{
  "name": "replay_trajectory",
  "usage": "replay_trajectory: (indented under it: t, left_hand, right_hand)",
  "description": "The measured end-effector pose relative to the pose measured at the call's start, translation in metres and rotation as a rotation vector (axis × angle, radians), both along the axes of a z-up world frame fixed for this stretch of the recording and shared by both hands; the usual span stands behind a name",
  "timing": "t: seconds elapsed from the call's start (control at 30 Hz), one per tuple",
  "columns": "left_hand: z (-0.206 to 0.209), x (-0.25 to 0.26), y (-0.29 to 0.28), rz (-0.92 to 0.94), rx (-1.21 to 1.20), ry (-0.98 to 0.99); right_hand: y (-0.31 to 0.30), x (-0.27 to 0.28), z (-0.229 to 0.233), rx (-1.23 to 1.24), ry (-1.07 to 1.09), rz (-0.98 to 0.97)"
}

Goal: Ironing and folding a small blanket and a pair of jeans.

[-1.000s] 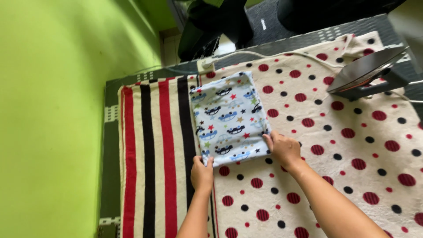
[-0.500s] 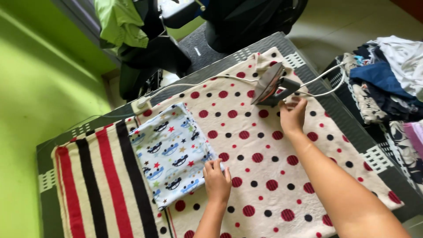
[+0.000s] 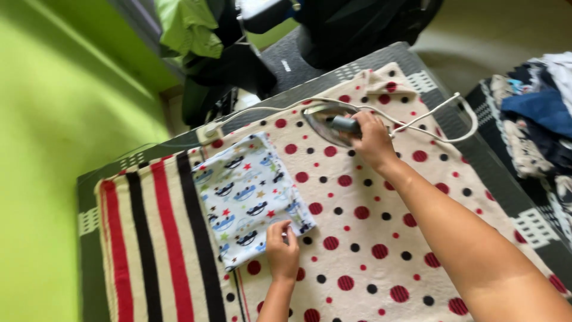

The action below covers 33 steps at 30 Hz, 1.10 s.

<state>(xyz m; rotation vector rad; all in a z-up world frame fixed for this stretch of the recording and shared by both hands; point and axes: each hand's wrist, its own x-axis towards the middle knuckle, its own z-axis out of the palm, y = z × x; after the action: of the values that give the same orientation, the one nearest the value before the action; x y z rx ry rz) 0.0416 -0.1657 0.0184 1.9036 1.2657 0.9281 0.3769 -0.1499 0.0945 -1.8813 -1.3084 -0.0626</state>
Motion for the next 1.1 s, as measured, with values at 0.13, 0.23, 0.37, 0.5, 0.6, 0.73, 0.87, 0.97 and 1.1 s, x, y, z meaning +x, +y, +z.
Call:
replay_trajectory:
  t: [0.13,0.23,0.37,0.5,0.6,0.73,0.87,0.97,1.1]
  left_hand:
    - [-0.016,-0.061,0.031,0.239,0.112,0.078]
    - [-0.028,-0.107,0.043,0.478,0.192,0.209]
    - [-0.038,-0.147,0.048,0.564,-0.135,0.299]
    - [-0.062,-0.166,0.043,0.429,-0.441,0.352]
    - [-0.072,-0.171,0.048,0.371,-0.457,0.342]
    - [-0.069,-0.168,0.049,0.351,-0.482,0.363]
    - [-0.067,-0.170,0.051,0.334,-0.499,0.369]
    - [-0.055,-0.166,0.051,0.335,-0.496,0.354]
    - [-0.032,-0.151,0.052,0.389,-0.208,0.292]
  right_hand:
    - [0.023,-0.086,0.044,-0.148,-0.166,0.204]
    - [0.037,-0.156,0.038,-0.203,-0.207,0.483]
    - [0.050,-0.245,0.040,-0.248,-0.319,0.630]
    - [0.057,-0.287,0.001,-0.500,-0.417,0.741]
    - [0.053,-0.285,-0.015,-0.432,-0.441,0.692]
    - [0.058,-0.287,-0.013,-0.450,-0.398,0.448]
    - [0.054,-0.284,-0.005,-0.509,-0.358,0.457]
    - [0.036,-0.278,0.004,-0.642,-0.367,0.550]
    - [0.020,-0.264,0.005,-0.687,-0.405,0.656]
